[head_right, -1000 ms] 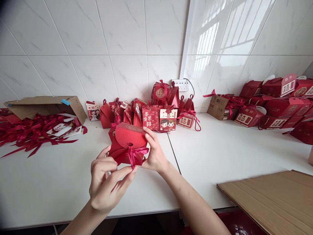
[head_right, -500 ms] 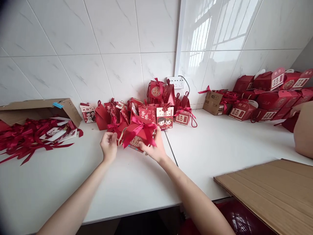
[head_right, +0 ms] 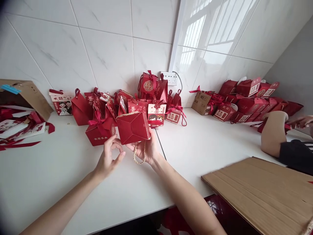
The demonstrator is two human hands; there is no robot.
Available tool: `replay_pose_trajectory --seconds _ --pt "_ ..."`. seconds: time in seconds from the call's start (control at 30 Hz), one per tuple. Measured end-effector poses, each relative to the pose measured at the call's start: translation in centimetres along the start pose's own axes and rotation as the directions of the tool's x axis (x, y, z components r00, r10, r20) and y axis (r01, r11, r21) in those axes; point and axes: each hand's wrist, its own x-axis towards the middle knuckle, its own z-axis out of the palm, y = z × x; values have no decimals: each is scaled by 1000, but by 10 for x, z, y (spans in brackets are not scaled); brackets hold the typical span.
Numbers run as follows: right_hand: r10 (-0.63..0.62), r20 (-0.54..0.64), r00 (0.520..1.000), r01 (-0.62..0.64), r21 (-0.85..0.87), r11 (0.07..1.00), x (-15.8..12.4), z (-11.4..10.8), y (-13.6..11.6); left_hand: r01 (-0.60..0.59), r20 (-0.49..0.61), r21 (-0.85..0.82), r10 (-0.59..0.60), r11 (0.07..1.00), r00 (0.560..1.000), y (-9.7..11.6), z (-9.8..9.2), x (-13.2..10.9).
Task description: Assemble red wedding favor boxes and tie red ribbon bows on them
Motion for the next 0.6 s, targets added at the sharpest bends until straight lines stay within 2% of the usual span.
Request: replay_pose_trajectory --seconds 0.13,0.23,0.33,0.4,0.47,0.53,0.6 --pt "23 27 999 -21 -70 997 -1 -1 3 -94 -8 56 94 994 995 -1 -3 -1" --pt "38 23 999 -36 -89 995 -2 -1 3 -64 -47 13 64 998 997 -1 -2 2" --pt "71 -20 997 -73 -129 989 -5 1 5 21 -135 -170 -44 985 990 5 -3 6" --pt "101 -34 994 -105 -160 982 -7 3 8 68 -194 -296 -129 953 972 11 -6 11" --pt "122 -40 992 -127 -191 973 -8 4 12 106 -252 -345 -201 933 947 16 -12 16" --pt "80 -53 995 -90 -229 969 -9 4 14 163 -306 -331 -269 929 913 15 -18 19" --pt "-26 -79 997 3 -279 960 -8 2 13 257 -326 -358 -378 898 866 8 -23 22"
